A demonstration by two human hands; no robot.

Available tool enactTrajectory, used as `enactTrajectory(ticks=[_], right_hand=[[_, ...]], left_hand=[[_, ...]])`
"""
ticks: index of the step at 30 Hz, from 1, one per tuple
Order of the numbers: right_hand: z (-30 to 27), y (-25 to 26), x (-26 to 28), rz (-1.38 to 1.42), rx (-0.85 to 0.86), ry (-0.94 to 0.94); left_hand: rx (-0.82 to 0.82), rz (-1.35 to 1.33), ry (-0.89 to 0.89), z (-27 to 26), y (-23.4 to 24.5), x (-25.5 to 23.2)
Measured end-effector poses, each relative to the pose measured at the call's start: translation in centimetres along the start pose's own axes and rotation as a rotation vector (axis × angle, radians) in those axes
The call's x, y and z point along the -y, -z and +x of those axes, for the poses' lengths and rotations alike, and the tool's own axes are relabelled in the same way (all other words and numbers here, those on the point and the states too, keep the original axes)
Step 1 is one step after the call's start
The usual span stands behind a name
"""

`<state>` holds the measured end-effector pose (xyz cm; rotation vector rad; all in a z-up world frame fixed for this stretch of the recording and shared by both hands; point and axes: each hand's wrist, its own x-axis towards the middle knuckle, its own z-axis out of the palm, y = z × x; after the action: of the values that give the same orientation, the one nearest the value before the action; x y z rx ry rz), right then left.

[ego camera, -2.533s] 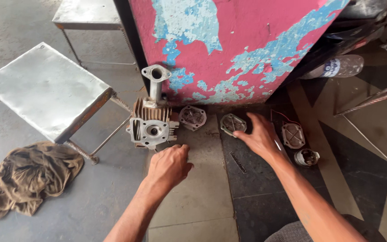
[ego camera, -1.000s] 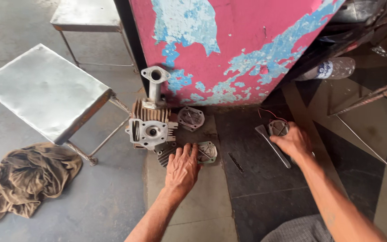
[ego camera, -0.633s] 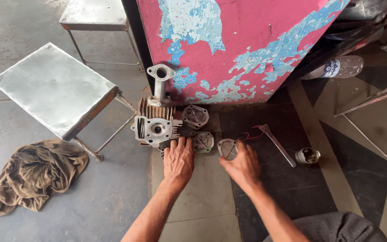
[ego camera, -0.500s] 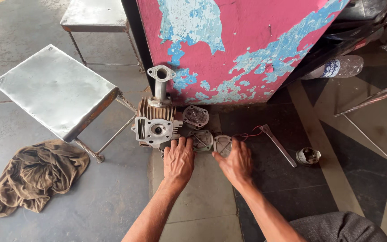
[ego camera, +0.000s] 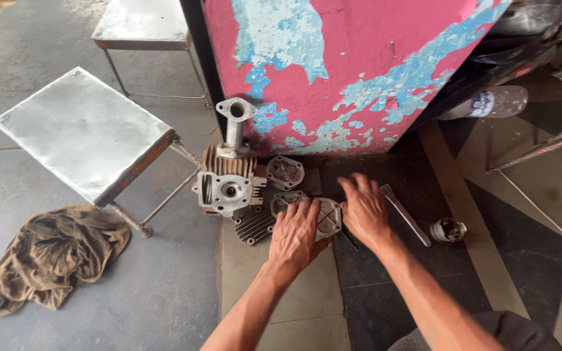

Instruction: The person handles various motorcycle engine components by hand, including a cylinder head and several covers, while using a small tool to scrape or clean surfaces.

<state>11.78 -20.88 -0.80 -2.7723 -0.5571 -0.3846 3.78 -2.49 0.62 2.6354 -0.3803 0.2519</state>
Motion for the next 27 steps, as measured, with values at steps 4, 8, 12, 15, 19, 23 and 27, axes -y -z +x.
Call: enactTrajectory(ticks=[4, 8, 12, 15, 19, 23, 27], right_hand=[[1.1, 0.2, -1.4, -0.086, 0.313, 0.003], [1.0, 0.8, -2.0, 0.105, 0.377, -0.020], [0.6, 2.5, -1.0, 0.117, 0.382, -0.029], [0.8, 4.4, -0.6, 0.139, 0.348, 0.076], [1.0, 6.7, -2.1, 0.488, 0.402, -0.175], [-1.1, 9.6, -5.0, 0.580, 0.340, -0.323], [-3.5, 11.1, -4.8, 0.758, 0.253, -0.536]], left_hand=[[0.076, -0.017, 0.087, 2.5, -1.1, -0.1], [0.118, -0.024, 0.161, 3.2, -1.9, 0.4], [0.058, 0.005, 0.203, 3.4, -2.7, 0.2], [0.013, 0.029, 0.234, 3.6, -3.2, 0.1], [-0.003, 0.043, 0.258, 3.9, -3.3, 0.1], [-0.069, 0.035, 0.217, 3.6, -3.8, 0.4], [-0.086, 0.030, 0.220, 3.6, -3.8, 1.3]])
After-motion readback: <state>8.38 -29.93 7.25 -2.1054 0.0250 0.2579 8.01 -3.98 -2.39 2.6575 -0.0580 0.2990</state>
